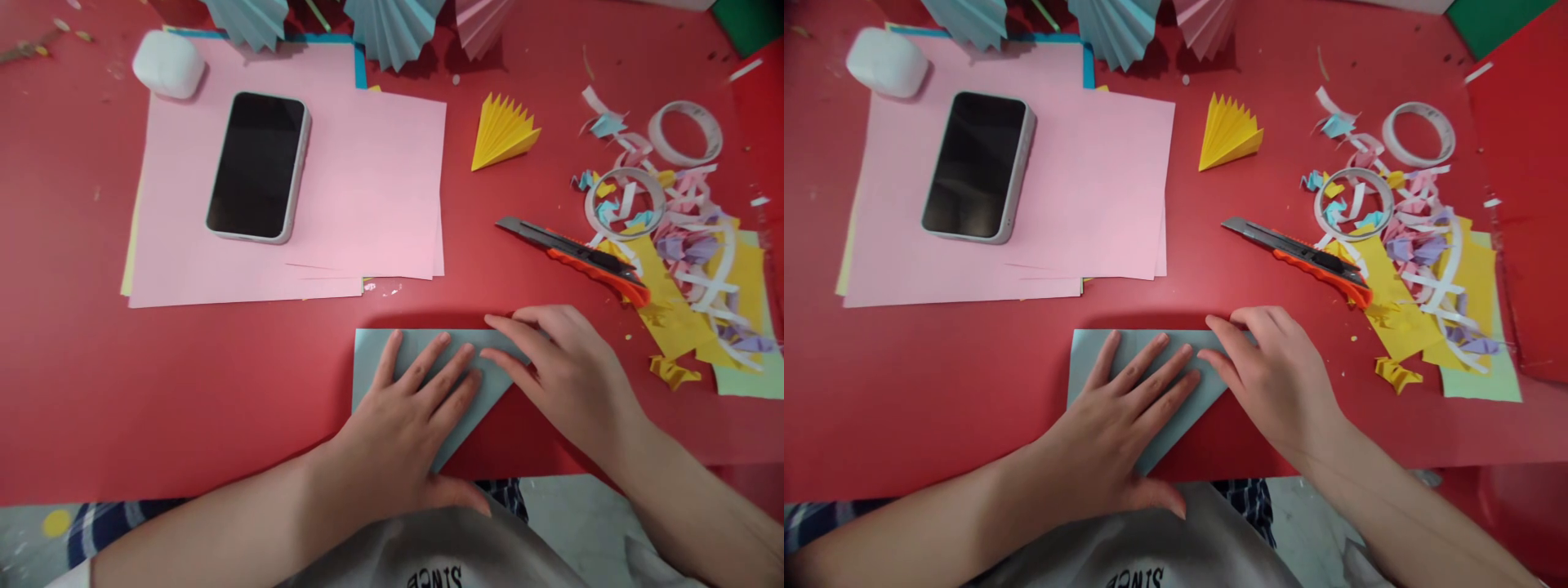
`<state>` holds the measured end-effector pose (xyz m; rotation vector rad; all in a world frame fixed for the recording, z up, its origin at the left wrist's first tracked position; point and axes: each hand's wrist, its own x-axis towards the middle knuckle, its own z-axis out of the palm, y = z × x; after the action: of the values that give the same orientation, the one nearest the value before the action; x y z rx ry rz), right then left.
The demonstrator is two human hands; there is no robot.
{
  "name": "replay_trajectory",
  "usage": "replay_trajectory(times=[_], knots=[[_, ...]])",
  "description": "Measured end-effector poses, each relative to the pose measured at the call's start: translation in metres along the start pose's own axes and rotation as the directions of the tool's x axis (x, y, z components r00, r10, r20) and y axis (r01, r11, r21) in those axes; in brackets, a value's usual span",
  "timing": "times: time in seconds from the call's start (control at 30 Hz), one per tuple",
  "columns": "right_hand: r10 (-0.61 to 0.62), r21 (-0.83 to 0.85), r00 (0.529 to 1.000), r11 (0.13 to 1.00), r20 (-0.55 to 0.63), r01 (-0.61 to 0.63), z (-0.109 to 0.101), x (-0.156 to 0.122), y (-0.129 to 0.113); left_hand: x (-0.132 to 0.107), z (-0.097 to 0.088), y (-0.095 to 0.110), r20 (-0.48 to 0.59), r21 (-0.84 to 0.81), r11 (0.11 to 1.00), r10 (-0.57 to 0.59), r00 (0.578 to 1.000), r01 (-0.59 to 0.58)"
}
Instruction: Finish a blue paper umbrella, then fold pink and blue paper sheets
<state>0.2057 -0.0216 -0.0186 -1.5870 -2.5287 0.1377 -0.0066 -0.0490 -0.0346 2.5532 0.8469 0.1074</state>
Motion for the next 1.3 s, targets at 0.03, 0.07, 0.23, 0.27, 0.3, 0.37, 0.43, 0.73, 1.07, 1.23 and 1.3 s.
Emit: replay_trajectory(times=[0.03, 0.07, 0.23, 0.27, 0.3, 0.37, 0.43, 0.73, 1.07, 1.23, 1.3], knots=[[0.011, 0.002, 1.0, 1.0, 0.009, -0.011, 0.0, 0.0, 0.0, 0.0, 0.0, 0.0, -0.005, -0.003, 1.0, 0.001, 1.0, -0.001], [0.019, 0.003, 1.0, 1.0, 0.019, -0.019, 0.0, 0.0, 0.0, 0.0, 0.0, 0.0, -0.008, -0.005, 1.0, -0.001, 1.0, 0.001], [0.033, 0.01, 0.998, 0.999, 0.061, -0.034, 0.0, 0.002, 0.002, 0.0, 0.0, 0.0, -0.02, -0.003, 1.0, -0.003, 1.0, 0.003], [0.034, 0.015, 0.997, 0.999, 0.063, -0.035, 0.0, 0.002, 0.003, 0.0, 0.0, 0.001, -0.018, 0.0, 1.0, -0.002, 1.0, 0.002], [0.034, 0.021, 0.998, 0.999, 0.062, -0.035, 0.0, 0.002, 0.003, 0.0, 0.0, 0.001, -0.017, 0.002, 1.0, 0.0, 1.0, 0.0], [0.032, 0.033, 0.998, 0.999, 0.058, -0.034, 0.0, 0.002, 0.005, 0.0, 0.0, 0.001, -0.013, 0.008, 1.0, 0.001, 1.0, -0.001], [0.035, 0.044, 0.998, 0.998, 0.054, -0.037, 0.001, 0.001, 0.006, 0.0, 0.0, 0.0, -0.016, 0.014, 1.0, 0.005, 1.0, -0.005], [0.059, 0.139, 0.993, 0.988, 0.099, -0.073, 0.0, 0.005, 0.009, -0.001, 0.0, -0.001, -0.026, 0.023, 1.0, 0.017, 1.0, -0.016], [0.056, 0.124, 0.997, 0.99, 0.048, -0.061, -0.001, 0.007, 0.009, -0.001, 0.0, -0.001, -0.022, 0.005, 1.0, 0.011, 1.0, -0.011], [0.036, 0.107, 0.999, 0.994, 0.021, -0.038, 0.0, 0.001, 0.01, -0.001, -0.001, 0.0, -0.018, 0.011, 1.0, 0.011, 1.0, -0.01], [0.028, 0.118, 0.999, 0.993, 0.019, -0.03, 0.001, -0.001, 0.01, -0.001, 0.0, 0.0, -0.035, 0.012, 1.0, 0.014, 0.999, -0.013]])
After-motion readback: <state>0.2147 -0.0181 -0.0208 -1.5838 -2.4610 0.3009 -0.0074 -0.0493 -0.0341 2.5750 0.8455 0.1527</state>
